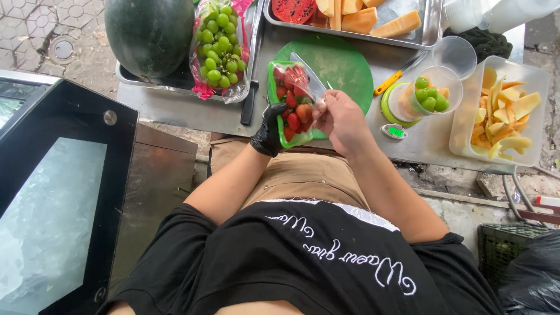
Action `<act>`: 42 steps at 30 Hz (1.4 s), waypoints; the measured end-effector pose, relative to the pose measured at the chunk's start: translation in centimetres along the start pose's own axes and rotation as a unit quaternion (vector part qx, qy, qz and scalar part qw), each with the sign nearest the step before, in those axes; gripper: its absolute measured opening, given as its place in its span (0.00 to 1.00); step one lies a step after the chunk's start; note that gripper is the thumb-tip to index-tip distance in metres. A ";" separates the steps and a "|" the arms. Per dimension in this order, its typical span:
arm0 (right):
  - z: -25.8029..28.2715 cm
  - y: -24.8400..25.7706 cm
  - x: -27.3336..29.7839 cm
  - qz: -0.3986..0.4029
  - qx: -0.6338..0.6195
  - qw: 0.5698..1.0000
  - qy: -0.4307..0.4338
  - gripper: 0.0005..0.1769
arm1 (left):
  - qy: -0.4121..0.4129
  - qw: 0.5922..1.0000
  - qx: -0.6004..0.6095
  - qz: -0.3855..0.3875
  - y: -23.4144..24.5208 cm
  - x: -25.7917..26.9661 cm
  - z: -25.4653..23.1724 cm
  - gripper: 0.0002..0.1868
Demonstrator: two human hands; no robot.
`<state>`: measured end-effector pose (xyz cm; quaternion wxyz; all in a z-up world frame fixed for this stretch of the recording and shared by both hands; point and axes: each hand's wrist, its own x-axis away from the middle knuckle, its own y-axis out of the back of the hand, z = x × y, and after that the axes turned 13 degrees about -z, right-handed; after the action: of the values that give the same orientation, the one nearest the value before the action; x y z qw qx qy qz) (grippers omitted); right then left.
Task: Preparing a fruit cup by cutting melon and arranging grapes and strawberries.
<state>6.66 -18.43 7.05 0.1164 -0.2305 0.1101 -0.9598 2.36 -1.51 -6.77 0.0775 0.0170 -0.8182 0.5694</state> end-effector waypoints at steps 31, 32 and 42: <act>3.2 1.6 -0.4 -0.009 0.406 0.875 0.264 0.14 | 0.149 0.986 -0.076 0.005 -0.8 -2.1 0.6 0.41; 2.9 1.7 -0.7 -0.010 0.406 0.875 0.264 0.14 | 0.150 0.986 -0.076 0.006 -1.0 -2.1 0.3 0.41; 1.8 2.5 -2.9 0.037 0.279 0.952 0.122 0.13 | 0.032 0.947 -0.305 -0.093 -4.7 -0.6 -0.6 0.33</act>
<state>10.47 -20.27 6.79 0.1972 -0.0655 -0.1399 -0.9681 3.56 -2.64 -2.30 0.1581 0.0503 -0.9447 0.2829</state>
